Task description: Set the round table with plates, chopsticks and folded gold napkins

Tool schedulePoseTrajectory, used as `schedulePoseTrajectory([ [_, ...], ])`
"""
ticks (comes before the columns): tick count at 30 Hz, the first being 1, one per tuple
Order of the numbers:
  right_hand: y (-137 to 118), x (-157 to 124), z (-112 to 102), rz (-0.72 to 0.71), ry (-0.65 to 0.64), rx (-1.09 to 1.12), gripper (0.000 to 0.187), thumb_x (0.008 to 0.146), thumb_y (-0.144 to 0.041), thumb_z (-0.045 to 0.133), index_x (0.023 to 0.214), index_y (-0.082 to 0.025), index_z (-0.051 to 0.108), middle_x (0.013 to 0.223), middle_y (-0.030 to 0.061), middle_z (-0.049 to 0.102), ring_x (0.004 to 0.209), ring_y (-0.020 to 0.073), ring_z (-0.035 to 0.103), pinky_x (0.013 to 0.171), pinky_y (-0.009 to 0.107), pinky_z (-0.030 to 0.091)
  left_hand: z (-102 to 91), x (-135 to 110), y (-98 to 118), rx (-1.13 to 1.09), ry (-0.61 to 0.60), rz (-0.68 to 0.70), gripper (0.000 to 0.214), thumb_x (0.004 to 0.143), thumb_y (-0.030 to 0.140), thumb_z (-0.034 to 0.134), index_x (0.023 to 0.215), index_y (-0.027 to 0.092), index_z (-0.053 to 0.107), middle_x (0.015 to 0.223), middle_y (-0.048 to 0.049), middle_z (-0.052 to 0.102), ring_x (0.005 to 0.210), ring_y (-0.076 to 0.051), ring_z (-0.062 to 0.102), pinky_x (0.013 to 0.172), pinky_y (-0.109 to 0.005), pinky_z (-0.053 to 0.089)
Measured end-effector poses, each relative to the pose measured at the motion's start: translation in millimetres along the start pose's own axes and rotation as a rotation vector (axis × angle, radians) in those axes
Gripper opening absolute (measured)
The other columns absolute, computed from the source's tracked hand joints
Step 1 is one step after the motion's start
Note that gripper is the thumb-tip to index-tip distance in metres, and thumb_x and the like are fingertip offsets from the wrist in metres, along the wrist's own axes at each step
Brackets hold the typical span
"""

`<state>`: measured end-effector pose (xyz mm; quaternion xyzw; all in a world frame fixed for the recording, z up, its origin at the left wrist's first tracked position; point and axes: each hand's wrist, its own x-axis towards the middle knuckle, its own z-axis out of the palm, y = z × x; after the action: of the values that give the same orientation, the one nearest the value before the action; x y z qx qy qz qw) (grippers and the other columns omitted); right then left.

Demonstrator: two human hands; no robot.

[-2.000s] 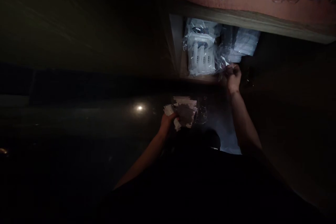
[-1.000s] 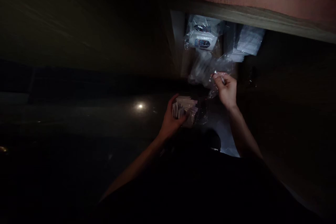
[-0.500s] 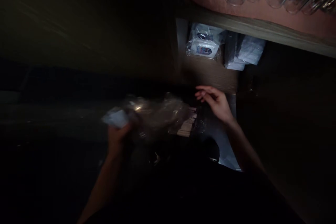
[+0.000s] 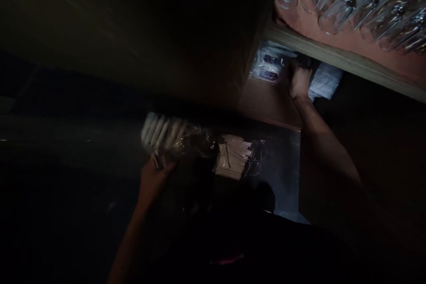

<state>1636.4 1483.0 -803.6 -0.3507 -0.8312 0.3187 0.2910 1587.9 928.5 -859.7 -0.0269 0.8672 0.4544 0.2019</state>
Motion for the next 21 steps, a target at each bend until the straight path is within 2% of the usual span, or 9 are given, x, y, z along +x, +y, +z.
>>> schedulePoseTrajectory([
  [2,7,-24,-14,-0.020,-0.025,-0.013,0.018,0.103,-0.012,0.069,0.087,-0.020,0.062,0.090,0.0000,0.069,0.107,0.0155,0.068,0.118,0.039,0.043,-2.1,-4,0,-0.016,-0.003,0.010,0.034,0.060,0.040,0.084,0.086,0.026,0.067,0.078,-0.0023,0.073,0.079,-0.028,0.072,0.065,-0.032,0.057],
  [4,13,-52,-27,-0.048,0.012,0.024,0.016,0.103,-0.018,0.073,0.092,-0.022,0.062,0.094,0.0018,0.068,0.104,0.0199,0.067,0.115,0.041,0.049,-2.5,-6,6,-0.018,-0.004,0.028,0.033,0.062,0.039,0.083,0.088,0.026,0.068,0.079,-0.0019,0.073,0.079,-0.027,0.072,0.066,-0.031,0.058],
  [8,12,-108,-48,-0.056,0.109,0.040,0.015,0.107,-0.038,0.066,0.097,-0.027,0.063,0.099,0.0041,0.068,0.100,0.0247,0.066,0.110,0.046,0.054,1.2,-10,34,0.000,0.072,0.057,0.041,0.065,0.041,0.084,0.100,0.024,0.071,0.088,-0.0013,0.074,0.081,-0.024,0.070,0.068,-0.030,0.057],
  [11,13,-144,-58,-0.044,0.146,-0.032,0.019,0.108,-0.044,0.060,0.102,-0.027,0.064,0.102,0.0061,0.070,0.098,0.0250,0.066,0.106,0.046,0.055,7.2,-16,56,-0.038,0.109,0.106,0.051,0.066,0.039,0.085,0.113,0.025,0.072,0.093,0.0003,0.074,0.080,-0.021,0.069,0.069,-0.029,0.056],
  [13,21,-166,-60,-0.023,0.133,-0.066,0.021,0.108,-0.047,0.058,0.103,-0.027,0.064,0.102,0.0074,0.070,0.098,0.0258,0.066,0.104,0.047,0.056,15.3,-21,67,-0.086,0.039,0.127,0.051,0.066,0.037,0.085,0.115,0.024,0.074,0.091,0.0008,0.073,0.079,-0.021,0.068,0.070,-0.029,0.056],
  [18,50,-216,-59,0.033,0.029,-0.100,0.022,0.107,-0.045,0.056,0.098,-0.028,0.065,0.099,0.0092,0.070,0.099,0.0277,0.067,0.102,0.049,0.058,52.0,-32,86,-0.280,-0.284,0.095,0.047,0.059,0.027,0.092,0.103,0.024,0.077,0.093,-0.0034,0.077,0.088,-0.026,0.071,0.073,-0.030,0.057],
  [21,52,-244,-66,0.046,0.028,-0.088,0.026,0.107,-0.049,0.055,0.095,-0.028,0.065,0.098,0.0097,0.071,0.098,0.0288,0.068,0.101,0.051,0.059,72.3,-38,97,-0.294,-0.464,0.105,0.045,0.059,0.024,0.094,0.102,0.024,0.079,0.097,-0.0049,0.079,0.094,-0.028,0.073,0.077,-0.030,0.057],
])
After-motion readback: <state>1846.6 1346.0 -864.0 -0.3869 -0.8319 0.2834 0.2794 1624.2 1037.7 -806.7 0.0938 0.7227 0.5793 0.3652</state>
